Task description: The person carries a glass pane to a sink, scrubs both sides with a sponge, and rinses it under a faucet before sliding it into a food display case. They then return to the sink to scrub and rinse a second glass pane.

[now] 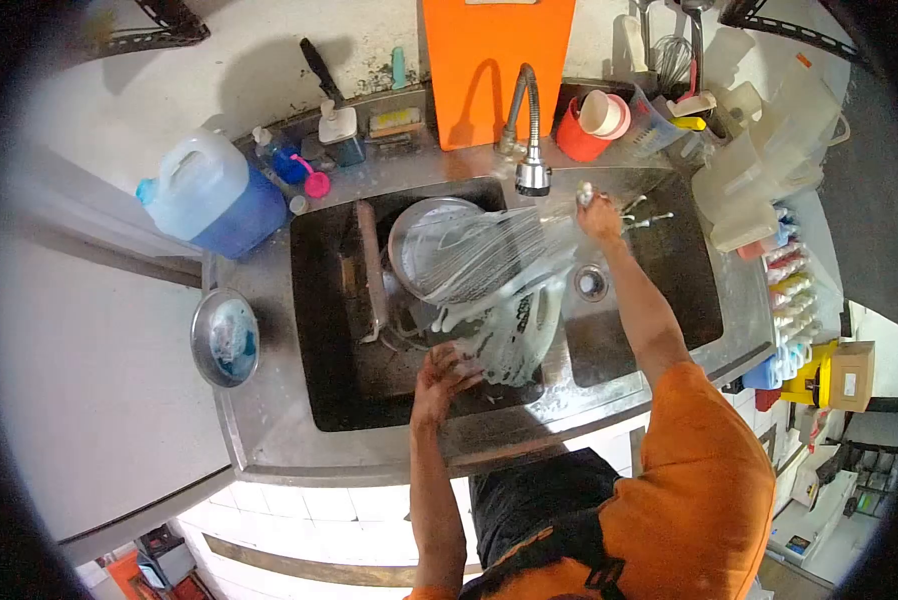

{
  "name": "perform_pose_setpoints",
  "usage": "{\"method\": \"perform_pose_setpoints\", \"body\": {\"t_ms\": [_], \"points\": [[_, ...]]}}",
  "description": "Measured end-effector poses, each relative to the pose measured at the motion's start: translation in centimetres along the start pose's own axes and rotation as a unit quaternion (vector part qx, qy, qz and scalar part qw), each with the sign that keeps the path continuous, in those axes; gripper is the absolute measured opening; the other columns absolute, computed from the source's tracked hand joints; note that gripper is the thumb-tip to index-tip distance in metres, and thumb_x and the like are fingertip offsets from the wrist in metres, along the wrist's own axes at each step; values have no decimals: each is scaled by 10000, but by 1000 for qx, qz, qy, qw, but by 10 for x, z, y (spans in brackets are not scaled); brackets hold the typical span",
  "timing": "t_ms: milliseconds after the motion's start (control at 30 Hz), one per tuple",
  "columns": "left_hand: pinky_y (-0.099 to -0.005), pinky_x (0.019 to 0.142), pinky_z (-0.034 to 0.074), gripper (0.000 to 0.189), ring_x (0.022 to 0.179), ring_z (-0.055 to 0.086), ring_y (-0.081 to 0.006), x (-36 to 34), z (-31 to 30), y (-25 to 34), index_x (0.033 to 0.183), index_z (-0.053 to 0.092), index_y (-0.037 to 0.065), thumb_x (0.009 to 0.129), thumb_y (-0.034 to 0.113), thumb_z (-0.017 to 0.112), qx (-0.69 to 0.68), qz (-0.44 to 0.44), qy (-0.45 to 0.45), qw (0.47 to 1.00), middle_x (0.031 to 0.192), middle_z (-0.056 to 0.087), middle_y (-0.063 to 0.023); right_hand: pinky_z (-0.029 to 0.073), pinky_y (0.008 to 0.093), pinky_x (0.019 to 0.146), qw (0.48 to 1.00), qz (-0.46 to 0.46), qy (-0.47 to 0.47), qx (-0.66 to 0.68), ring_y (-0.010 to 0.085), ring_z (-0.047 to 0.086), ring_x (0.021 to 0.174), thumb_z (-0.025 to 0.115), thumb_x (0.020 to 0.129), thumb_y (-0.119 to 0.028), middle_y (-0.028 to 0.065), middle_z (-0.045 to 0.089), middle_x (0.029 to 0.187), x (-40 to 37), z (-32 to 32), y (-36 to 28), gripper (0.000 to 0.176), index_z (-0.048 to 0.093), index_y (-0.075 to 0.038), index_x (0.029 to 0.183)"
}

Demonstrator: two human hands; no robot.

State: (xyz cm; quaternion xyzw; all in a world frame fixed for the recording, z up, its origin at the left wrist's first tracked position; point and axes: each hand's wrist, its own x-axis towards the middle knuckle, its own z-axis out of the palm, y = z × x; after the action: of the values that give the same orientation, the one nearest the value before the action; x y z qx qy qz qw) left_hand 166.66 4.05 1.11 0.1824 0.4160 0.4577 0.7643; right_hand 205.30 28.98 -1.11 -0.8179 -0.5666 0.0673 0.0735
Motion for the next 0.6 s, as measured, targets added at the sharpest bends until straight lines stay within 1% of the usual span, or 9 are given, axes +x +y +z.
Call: {"method": "perform_pose_setpoints", "body": {"t_ms": [133, 200, 300, 333, 400, 433, 500, 567, 600], "points": [[-456, 887, 587, 508, 1024, 657, -356, -1, 6, 3, 1317, 438, 32, 840, -136, 493, 16, -8, 21, 1000, 1215, 578, -168, 508, 501, 896, 991, 84, -19, 106, 446, 614, 1065, 583, 861, -488, 263, 667, 1022, 35, 13, 28, 591, 610, 8, 1183], [-457, 885, 587, 504, 1018, 658, -361, -2, 11, 6, 1313, 436, 30, 841, -137, 489, 24, -9, 29, 999, 1211, 581, -165, 510, 514, 866, 962, 195, 38, 186, 449, 640, 986, 606, 824, -557, 276, 673, 941, 41, 34, 50, 623, 656, 11, 1077], [-457, 887, 587, 495, 1011, 659, -368, 0, 6, -1, 1305, 433, 28, 842, -142, 475, 21, -6, 23, 999, 1209, 574, -159, 516, 513, 852, 972, 159, 154, 81, 437, 656, 926, 599, 838, -537, 272, 677, 908, -2, 22, 18, 600, 653, 12, 1073], [-456, 891, 586, 491, 1010, 659, -371, 1, 2, -2, 1301, 431, 27, 844, -147, 465, 10, -7, 12, 1000, 1212, 564, -156, 521, 472, 849, 989, 74, 131, 4, 412, 637, 1035, 646, 830, -417, 259, 643, 1129, -29, 10, -4, 560, 600, -1, 1201], [-454, 895, 584, 486, 1019, 656, -366, 1, 3, 0, 1298, 429, 25, 846, -147, 467, 15, -6, 15, 1000, 1213, 558, -154, 455, 457, 965, 989, -70, 110, -68, 404, 573, 1156, 648, 812, -311, 267, 617, 1173, -73, 21, -42, 578, 530, 22, 1270], [-453, 899, 583, 480, 1029, 652, -362, 0, 3, 1, 1295, 428, 23, 847, -147, 468, 19, -10, 13, 1000, 1214, 552, -152, 378, 456, 1048, 989, -96, -110, -20, 394, 500, 1251, 626, 779, -189, 279, 566, 1252, -96, -8, -82, 597, 487, 32, 1316], [-450, 900, 583, 480, 1038, 648, -362, -2, 6, 3, 1294, 428, 20, 843, -132, 486, 20, -19, 28, 999, 1215, 551, -151, 369, 475, 1062, 962, -271, -7, 13, 369, 503, 1241, 600, 751, -120, 268, 474, 1381, -156, 23, -134, 560, 535, 9, 1293], [-448, 901, 583, 481, 1047, 644, -362, 1, 10, 6, 1293, 428, 17, 838, -117, 504, 23, -25, 39, 999, 1217, 550, -150, 350, 480, 1085, 807, -566, 5, 167, 368, 506, 1231, 609, 754, -117, 233, 457, 1412, -179, 11, -170, 584, 509, 15, 1314], [-448, 900, 584, 482, 1046, 644, -362, -2, 10, 6, 1294, 427, 17, 838, -114, 511, 24, -24, 40, 999, 1221, 547, -157, 350, 480, 1085, 806, -566, 0, 174, 368, 506, 1231, 609, 754, -117, 233, 457, 1412, -167, -2, -180, 584, 509, 15, 1314]]}}
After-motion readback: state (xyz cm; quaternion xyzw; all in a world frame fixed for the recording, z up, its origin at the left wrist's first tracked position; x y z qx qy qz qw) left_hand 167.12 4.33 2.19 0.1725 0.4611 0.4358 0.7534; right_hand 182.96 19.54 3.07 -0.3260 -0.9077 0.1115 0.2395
